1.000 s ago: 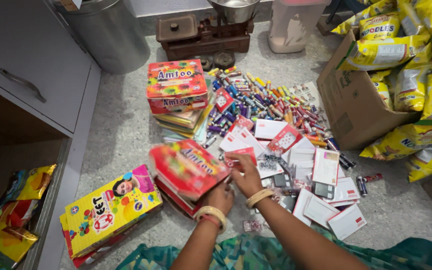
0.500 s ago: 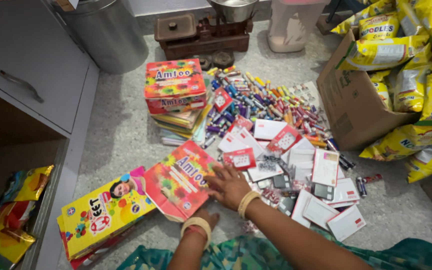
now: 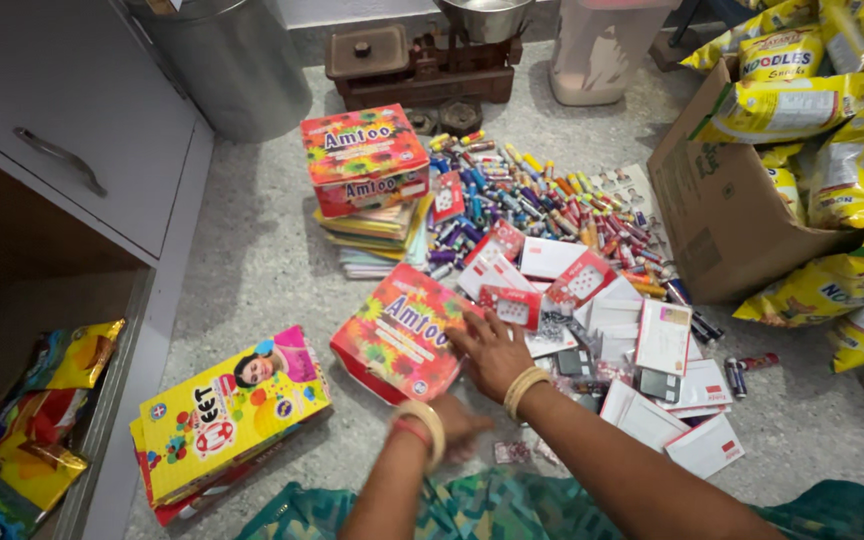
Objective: The person organizes various items on the floor, including boxes of 'Amtoo' and 'Dulhan' products, and small packets. They use a cloth to wipe the packets and place them into boxes.
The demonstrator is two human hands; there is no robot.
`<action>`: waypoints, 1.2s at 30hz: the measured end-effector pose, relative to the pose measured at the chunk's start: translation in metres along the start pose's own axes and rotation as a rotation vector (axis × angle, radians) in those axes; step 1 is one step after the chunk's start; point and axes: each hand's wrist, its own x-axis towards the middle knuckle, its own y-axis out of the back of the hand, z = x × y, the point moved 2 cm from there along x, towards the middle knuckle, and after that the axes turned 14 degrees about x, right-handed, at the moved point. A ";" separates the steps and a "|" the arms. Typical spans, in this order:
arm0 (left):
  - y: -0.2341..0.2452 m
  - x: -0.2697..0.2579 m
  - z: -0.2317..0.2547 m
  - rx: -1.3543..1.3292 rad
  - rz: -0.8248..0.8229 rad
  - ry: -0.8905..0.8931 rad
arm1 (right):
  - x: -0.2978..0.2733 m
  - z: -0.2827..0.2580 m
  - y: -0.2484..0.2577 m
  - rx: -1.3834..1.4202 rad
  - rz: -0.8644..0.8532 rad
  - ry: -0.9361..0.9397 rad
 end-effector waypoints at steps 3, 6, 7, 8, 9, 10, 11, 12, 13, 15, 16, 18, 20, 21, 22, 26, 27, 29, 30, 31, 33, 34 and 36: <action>0.043 -0.023 -0.031 -0.264 0.077 0.206 | -0.006 0.000 -0.003 0.078 -0.109 -0.087; 0.061 -0.057 -0.058 -0.222 -0.005 0.393 | -0.014 -0.007 -0.006 0.233 -0.174 -0.192; 0.062 -0.065 -0.065 -0.249 -0.069 0.381 | -0.016 -0.009 -0.008 0.259 -0.147 -0.185; 0.062 -0.072 -0.071 -0.275 -0.133 0.368 | -0.017 -0.011 -0.010 0.285 -0.120 -0.179; 0.062 -0.078 -0.077 -0.299 -0.198 0.356 | -0.019 -0.011 -0.011 0.311 -0.092 -0.174; 0.064 -0.082 -0.083 -0.320 -0.166 0.382 | -0.021 -0.010 -0.012 0.326 -0.102 -0.188; 0.067 -0.081 -0.088 -0.342 -0.134 0.407 | -0.022 -0.009 -0.013 0.341 -0.111 -0.202; 0.068 -0.078 -0.092 -0.364 -0.103 0.433 | -0.022 -0.009 -0.014 0.356 -0.121 -0.216; 0.070 -0.074 -0.096 -0.412 0.039 0.469 | -0.020 -0.011 -0.015 0.399 -0.094 -0.219; 0.074 -0.062 -0.104 -0.502 0.328 0.529 | -0.013 -0.017 -0.014 0.485 -0.037 -0.226; 0.075 -0.057 -0.107 -0.431 0.584 0.364 | -0.008 -0.022 -0.015 0.529 -0.036 -0.213; 0.069 -0.053 -0.109 -0.266 1.071 0.008 | 0.001 -0.034 -0.016 0.615 -0.034 -0.188; 0.043 -0.035 -0.121 -0.920 0.699 0.369 | 0.006 -0.043 -0.020 0.670 -0.104 -0.226; 0.030 -0.026 -0.124 -1.221 0.460 0.530 | 0.007 -0.044 -0.023 0.698 -0.139 -0.245; 0.032 -0.019 -0.125 -1.325 0.604 0.466 | 0.007 -0.044 -0.026 0.700 -0.147 -0.264; 0.035 0.003 -0.116 -1.533 0.923 0.307 | 0.000 -0.039 -0.036 0.685 -0.133 -0.279; 0.034 0.010 -0.108 -1.539 0.933 0.299 | -0.003 -0.034 -0.037 0.675 -0.117 -0.271; 0.033 0.022 -0.089 -1.536 0.842 0.278 | -0.004 -0.024 -0.040 0.687 -0.068 -0.270; 0.033 0.026 -0.081 -1.533 0.797 0.267 | -0.005 -0.019 -0.041 0.692 -0.043 -0.269; 0.034 0.027 -0.074 -1.546 0.783 0.268 | -0.005 -0.015 -0.040 0.677 -0.044 -0.263; 0.034 0.028 -0.066 -1.572 0.754 0.273 | -0.005 -0.006 -0.038 0.647 -0.049 -0.250; 0.032 0.028 -0.065 -1.528 0.719 0.308 | -0.007 -0.004 -0.036 0.639 -0.052 -0.252; 0.031 0.026 -0.067 -1.441 0.655 0.372 | -0.004 -0.003 -0.030 0.621 -0.056 -0.246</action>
